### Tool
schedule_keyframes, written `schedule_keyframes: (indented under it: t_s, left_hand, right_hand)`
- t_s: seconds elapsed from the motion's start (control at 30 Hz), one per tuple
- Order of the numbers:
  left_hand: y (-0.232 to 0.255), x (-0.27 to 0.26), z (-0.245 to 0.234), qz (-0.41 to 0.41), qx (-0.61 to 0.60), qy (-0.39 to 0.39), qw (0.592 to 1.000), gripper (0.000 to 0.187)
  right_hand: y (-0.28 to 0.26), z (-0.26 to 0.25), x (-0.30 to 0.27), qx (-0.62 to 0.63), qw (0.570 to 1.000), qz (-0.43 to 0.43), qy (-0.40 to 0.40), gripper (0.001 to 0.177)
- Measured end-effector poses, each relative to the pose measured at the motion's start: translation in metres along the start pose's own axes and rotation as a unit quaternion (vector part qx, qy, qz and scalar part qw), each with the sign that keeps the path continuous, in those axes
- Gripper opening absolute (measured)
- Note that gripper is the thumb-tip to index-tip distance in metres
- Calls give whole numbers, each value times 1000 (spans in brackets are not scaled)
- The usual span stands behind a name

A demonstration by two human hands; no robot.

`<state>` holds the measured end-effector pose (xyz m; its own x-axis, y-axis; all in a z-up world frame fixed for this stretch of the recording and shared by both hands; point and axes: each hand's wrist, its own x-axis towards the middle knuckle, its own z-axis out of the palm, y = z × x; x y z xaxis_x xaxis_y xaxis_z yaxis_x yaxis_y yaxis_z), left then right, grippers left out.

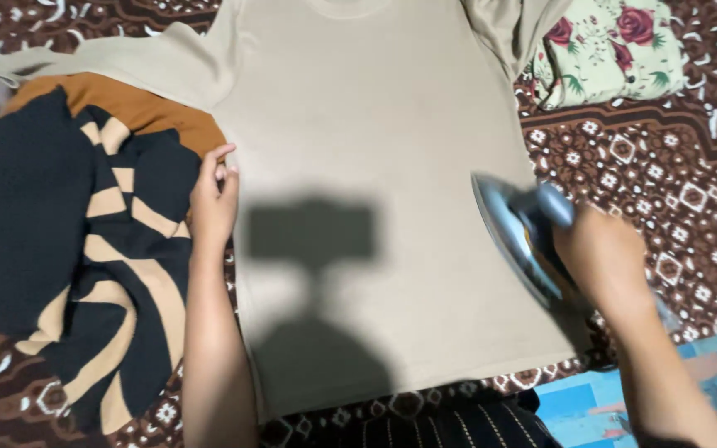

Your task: Ironing a long-sleeved shirt on a mattress

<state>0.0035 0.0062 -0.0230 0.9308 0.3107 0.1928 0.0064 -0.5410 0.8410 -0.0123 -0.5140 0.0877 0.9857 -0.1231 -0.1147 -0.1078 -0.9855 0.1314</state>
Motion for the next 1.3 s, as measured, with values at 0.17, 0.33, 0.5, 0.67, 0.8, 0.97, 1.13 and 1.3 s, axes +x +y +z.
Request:
schedule_keyframes:
  t_s: [0.17,0.33,0.5,0.67,0.8,0.97,1.13,1.3]
  left_hand:
    - [-6,1,3,20,-4,8,1000,31]
    - [12,-2,-1,6,4,1,1000,32]
    - [4,2,0,9,12,-4,1000,32]
    - [1,-3,1,46,20,4,999,33]
    - [-1,-5,1,44,19,5,999,31]
    - [-8,-5,2,69,52,16,996,33]
    - [-15,-4,6,92,24,15,995,32]
    - [-13,-2,6,98,30,10,995,32]
  right_hand:
    - [45,23,-73,-58,996,71,14,42]
    - [34,31,-26,-39,992,-13,116,21]
    - [-7,35,108,-36,974,-92,201,19]
    - [-42,36,244,-53,946,-128,292,25]
    - [-40,-10,214,52,968,-222,108,32]
    - [-24,-47,92,-14,936,-341,-92,39]
    - [35,-9,-26,-12,921,-361,-148,47]
    - [63,19,-106,44,895,-413,-163,30]
